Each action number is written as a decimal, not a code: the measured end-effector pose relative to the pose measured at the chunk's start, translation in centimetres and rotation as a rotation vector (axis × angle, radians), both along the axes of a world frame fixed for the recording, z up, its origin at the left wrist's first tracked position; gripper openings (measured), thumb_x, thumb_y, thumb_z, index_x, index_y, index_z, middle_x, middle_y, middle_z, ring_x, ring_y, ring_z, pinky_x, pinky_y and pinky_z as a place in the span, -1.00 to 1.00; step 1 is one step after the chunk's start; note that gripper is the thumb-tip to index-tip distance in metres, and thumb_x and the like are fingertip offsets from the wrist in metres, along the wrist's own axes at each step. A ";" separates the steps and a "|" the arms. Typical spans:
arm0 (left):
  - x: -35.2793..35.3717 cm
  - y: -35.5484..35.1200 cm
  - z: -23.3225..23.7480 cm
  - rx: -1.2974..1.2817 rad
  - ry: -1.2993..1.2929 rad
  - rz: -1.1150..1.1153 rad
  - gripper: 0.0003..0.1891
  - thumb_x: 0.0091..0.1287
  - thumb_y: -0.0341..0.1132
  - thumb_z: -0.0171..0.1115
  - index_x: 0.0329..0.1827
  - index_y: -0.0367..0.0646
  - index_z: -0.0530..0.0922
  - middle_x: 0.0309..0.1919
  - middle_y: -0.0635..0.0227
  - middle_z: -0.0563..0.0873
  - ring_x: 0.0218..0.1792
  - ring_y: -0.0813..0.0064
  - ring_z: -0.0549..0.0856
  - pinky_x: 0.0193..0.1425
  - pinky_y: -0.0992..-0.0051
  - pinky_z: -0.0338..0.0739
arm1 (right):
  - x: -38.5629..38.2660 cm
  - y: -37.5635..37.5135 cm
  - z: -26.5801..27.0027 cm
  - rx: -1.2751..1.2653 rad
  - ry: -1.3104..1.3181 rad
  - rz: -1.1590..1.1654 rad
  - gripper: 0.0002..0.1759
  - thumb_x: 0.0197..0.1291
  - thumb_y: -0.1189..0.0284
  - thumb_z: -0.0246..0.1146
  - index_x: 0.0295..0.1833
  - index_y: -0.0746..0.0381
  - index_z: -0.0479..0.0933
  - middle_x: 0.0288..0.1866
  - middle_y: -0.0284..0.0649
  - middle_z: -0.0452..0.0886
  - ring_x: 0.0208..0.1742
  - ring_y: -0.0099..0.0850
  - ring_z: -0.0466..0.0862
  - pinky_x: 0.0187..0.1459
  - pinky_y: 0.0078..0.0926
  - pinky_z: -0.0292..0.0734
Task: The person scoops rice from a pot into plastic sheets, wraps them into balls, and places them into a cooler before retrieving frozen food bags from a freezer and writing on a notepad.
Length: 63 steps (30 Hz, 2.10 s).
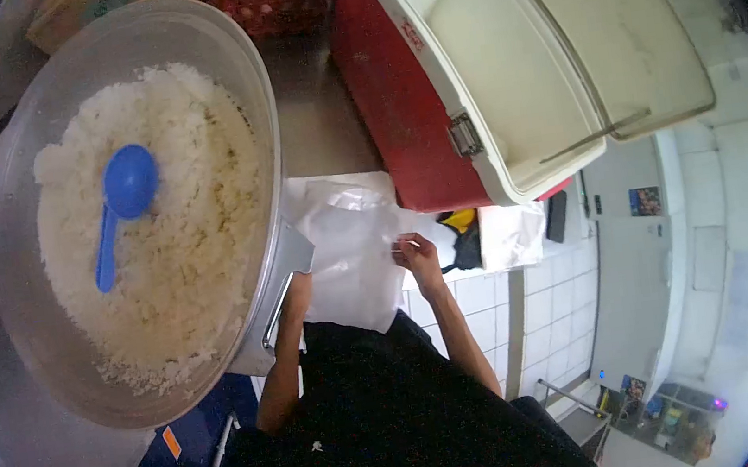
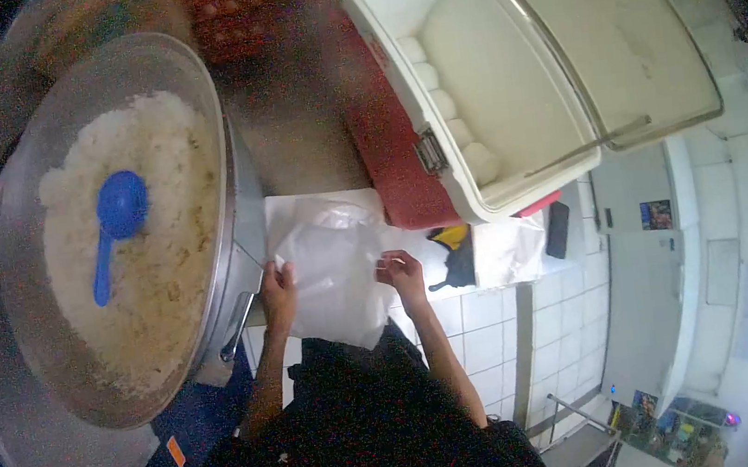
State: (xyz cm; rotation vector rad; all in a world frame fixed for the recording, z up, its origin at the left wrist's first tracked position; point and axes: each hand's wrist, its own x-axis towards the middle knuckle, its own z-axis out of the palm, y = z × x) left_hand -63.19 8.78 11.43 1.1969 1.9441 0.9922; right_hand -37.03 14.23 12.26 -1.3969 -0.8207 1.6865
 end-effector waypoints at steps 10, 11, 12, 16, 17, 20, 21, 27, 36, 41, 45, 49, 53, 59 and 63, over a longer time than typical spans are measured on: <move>2.2 -1.1 3.1 0.116 0.241 -0.001 -0.36 0.20 -0.25 0.36 0.35 -0.20 0.39 0.17 -0.05 0.55 0.31 -0.07 0.45 0.45 0.07 0.23 | -6.5 -3.0 5.2 0.670 -1.107 0.222 -0.62 0.08 0.37 0.41 -0.06 0.26 0.44 -0.09 -0.09 0.51 -0.04 -0.11 0.53 0.00 -0.07 0.43; 2.5 -1.1 1.6 0.133 0.142 -0.140 -0.30 0.10 -0.28 0.42 0.37 -0.07 0.40 0.23 -0.01 0.47 0.37 -0.08 0.35 0.47 -0.02 0.16 | -6.4 -3.3 4.3 0.739 -1.198 0.360 -0.53 0.08 0.30 0.41 0.04 0.23 0.43 0.07 -0.04 0.46 0.14 -0.04 0.45 0.15 0.07 0.30; 3.2 -0.9 2.1 0.114 0.153 -0.148 -0.30 0.10 -0.28 0.42 0.37 -0.07 0.40 0.23 -0.01 0.47 0.37 -0.08 0.35 0.47 -0.02 0.16 | -6.2 -3.7 3.1 0.802 -1.279 0.507 -0.43 0.07 0.24 0.42 0.15 0.21 0.43 0.23 0.02 0.42 0.32 0.02 0.37 0.29 0.21 0.16; 5.3 0.0 2.0 0.015 0.436 -0.482 -0.29 0.10 -0.26 0.43 0.38 0.03 0.39 0.43 0.09 0.23 0.45 -0.17 0.17 0.44 -0.22 0.10 | -4.0 -4.0 0.3 0.743 -1.336 0.669 -0.18 0.11 -0.01 0.32 0.42 0.10 0.28 0.53 0.04 0.12 0.57 0.02 0.04 0.41 0.44 -0.16; 5.7 0.3 1.6 -0.036 0.473 -0.527 -0.25 0.08 -0.23 0.45 0.41 0.06 0.37 0.47 0.12 0.15 0.47 -0.20 0.11 0.44 -0.28 0.06 | -3.3 -3.8 0.1 0.706 -1.277 0.709 -0.12 0.10 -0.08 0.30 0.47 0.07 0.23 0.56 0.05 0.05 0.59 0.02 -0.03 0.43 0.41 -0.20; 6.2 -0.2 2.3 -0.091 0.564 -0.491 -0.23 0.09 -0.18 0.46 0.42 0.08 0.36 0.46 0.09 0.21 0.47 -0.18 0.13 0.45 -0.23 0.07 | -1.5 -3.2 0.1 0.747 -1.209 0.734 -0.13 0.16 -0.15 0.22 0.49 0.03 0.22 0.58 0.01 0.04 0.60 0.01 -0.02 0.44 0.41 -0.18; 6.4 -0.4 3.0 -0.056 0.544 -0.478 -0.25 0.11 -0.17 0.44 0.42 0.07 0.36 0.44 0.06 0.24 0.46 -0.18 0.16 0.46 -0.18 0.08 | -0.8 -3.0 -0.3 0.812 -1.193 0.669 -0.16 0.09 -0.06 0.34 0.44 0.04 0.29 0.53 0.01 0.13 0.57 0.03 0.04 0.44 0.39 -0.13; 9.7 -1.5 23.8 0.325 0.169 -0.193 -0.80 0.28 -0.38 0.27 -0.07 -0.22 0.66 -0.19 0.16 0.75 -0.14 0.30 0.75 -0.02 0.34 0.60 | 1.8 -1.5 -0.6 1.009 -0.941 0.719 -0.44 0.21 0.12 0.28 0.27 0.14 0.46 0.38 -0.08 0.37 0.47 -0.05 0.25 0.48 0.20 -0.04; -25.4 4.0 30.0 0.194 1.288 0.181 -0.78 0.20 -0.39 0.16 -0.20 -0.36 0.64 -0.22 -0.07 0.67 -0.12 -0.01 0.65 -0.01 0.09 0.53 | -0.4 2.1 -6.3 1.194 -0.987 1.009 -0.19 0.15 0.03 0.29 0.47 0.08 0.27 0.58 0.00 0.07 0.60 0.06 -0.04 0.52 0.20 -0.21; -32.2 5.0 28.4 -0.444 1.092 -0.008 -0.77 0.09 -0.30 0.20 -0.36 -0.30 0.69 -0.24 -0.12 0.71 -0.16 -0.06 0.71 -0.04 0.11 0.57 | -1.0 3.2 -5.6 1.185 -0.840 0.997 -0.25 0.07 0.08 0.35 0.37 0.09 0.37 0.52 0.02 0.18 0.55 0.07 0.08 0.50 0.22 -0.14; -28.5 5.3 29.2 -0.292 0.979 0.032 -0.66 0.30 -0.13 0.16 -0.06 -0.22 0.62 -0.20 -0.01 0.72 -0.13 -0.07 0.69 -0.02 0.06 0.53 | -1.5 3.1 -3.8 1.169 -0.824 0.923 -0.39 0.12 0.12 0.28 0.27 0.12 0.43 0.46 -0.02 0.27 0.53 0.03 0.12 0.50 0.24 -0.18; -26.8 5.7 29.1 -0.346 0.948 -0.148 -0.61 0.21 -0.18 0.20 0.05 -0.19 0.57 -0.13 -0.01 0.71 -0.09 -0.07 0.67 0.06 0.12 0.55 | -2.9 3.1 -4.8 1.142 -0.818 0.771 -0.52 0.13 0.15 0.29 0.11 0.18 0.53 0.34 -0.06 0.39 0.47 0.01 0.24 0.49 0.24 -0.11; -29.1 8.4 25.5 -0.113 1.069 -0.402 -0.61 0.16 -0.20 0.26 0.07 -0.06 0.56 -0.03 0.07 0.65 0.09 0.00 0.60 0.15 0.17 0.50 | -4.1 2.1 -4.5 1.196 -0.952 0.701 -0.56 0.14 0.26 0.25 0.12 0.20 0.50 0.33 -0.05 0.40 0.45 0.03 0.25 0.47 0.21 -0.07; -26.4 8.2 28.5 -0.266 0.620 -0.552 -0.69 0.37 -0.30 0.10 0.16 0.07 0.38 -0.26 0.04 0.71 -0.19 -0.02 0.69 -0.08 0.05 0.51 | -4.5 0.7 -2.9 1.154 -1.062 0.690 -0.49 0.17 0.26 0.23 0.23 0.19 0.47 0.48 -0.04 0.27 0.55 0.04 0.13 0.49 0.25 -0.18; -27.4 8.7 26.4 -0.012 0.571 -0.645 -0.76 0.38 -0.45 0.04 0.09 -0.06 0.42 -0.30 0.06 0.70 -0.20 -0.02 0.69 -0.12 0.04 0.51 | -4.1 0.4 -3.0 1.101 -1.027 0.666 -0.45 0.22 0.20 0.19 0.30 0.17 0.45 0.51 -0.04 0.23 0.57 0.06 0.07 0.49 0.28 -0.22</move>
